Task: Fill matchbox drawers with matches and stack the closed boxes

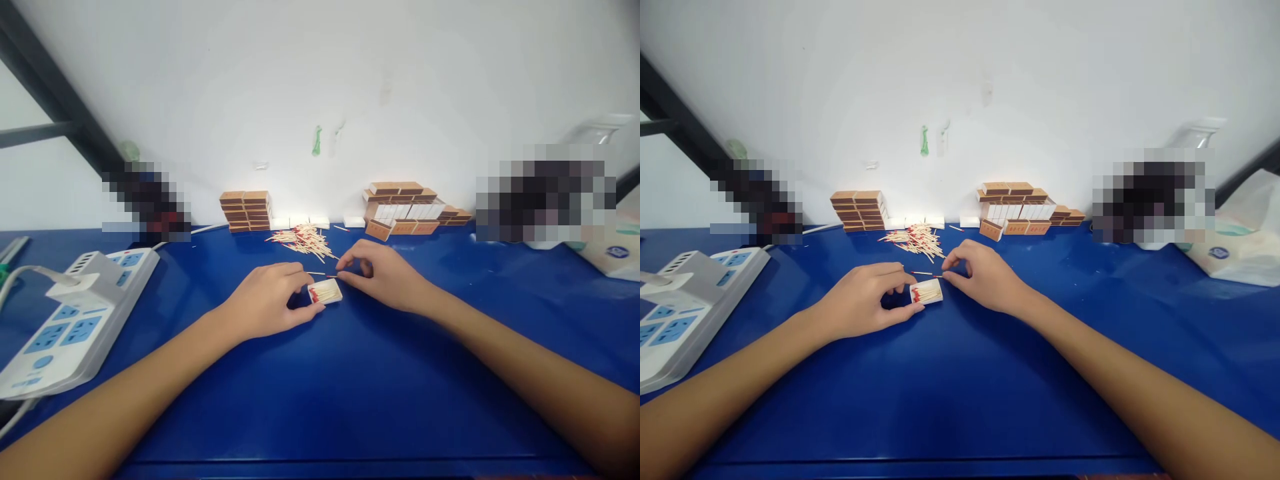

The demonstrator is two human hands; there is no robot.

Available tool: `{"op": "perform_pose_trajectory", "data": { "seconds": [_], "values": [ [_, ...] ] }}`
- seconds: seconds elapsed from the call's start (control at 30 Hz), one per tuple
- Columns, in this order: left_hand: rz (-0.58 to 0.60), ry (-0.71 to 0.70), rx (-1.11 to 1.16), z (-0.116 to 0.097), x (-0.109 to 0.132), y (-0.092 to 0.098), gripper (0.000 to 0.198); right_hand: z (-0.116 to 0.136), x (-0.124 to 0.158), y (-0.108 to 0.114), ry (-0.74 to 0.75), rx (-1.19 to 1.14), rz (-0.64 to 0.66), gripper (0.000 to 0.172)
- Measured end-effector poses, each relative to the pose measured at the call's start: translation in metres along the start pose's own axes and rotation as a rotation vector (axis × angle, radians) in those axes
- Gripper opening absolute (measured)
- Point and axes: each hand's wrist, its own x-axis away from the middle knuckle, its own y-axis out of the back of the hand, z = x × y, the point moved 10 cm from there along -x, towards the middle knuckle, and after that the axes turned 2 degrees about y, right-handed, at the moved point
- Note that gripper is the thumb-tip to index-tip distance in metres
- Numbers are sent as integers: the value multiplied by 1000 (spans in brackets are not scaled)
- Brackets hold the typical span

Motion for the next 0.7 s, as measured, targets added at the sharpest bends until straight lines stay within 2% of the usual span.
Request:
{"op": "perform_pose_trajectory", "data": {
  "seconds": [0.07, 0.17, 0.27, 0.43, 0.57, 0.7],
  "values": [
    [25, -17, -13, -3, 1, -2, 30, -4, 0, -6, 25, 92, 49, 12],
    [50, -19, -35, -3, 1, -4, 31, -2, 2, -9, 27, 111, 89, 15],
    [48, -1, -42, 0, 1, -4, 30, 16, 6, -1, 54, 71, 54, 17],
    [44, -37, -43, -2, 1, -4, 32, 43, 8, -12, 102, 20, 144, 16],
    [64, -46, -41, -3, 2, -4, 33, 33, -15, -18, 71, 30, 61, 10],
    [96, -40, -23, -3, 2, -4, 33, 20, -31, -36, 39, 86, 159, 12]
  ]
}}
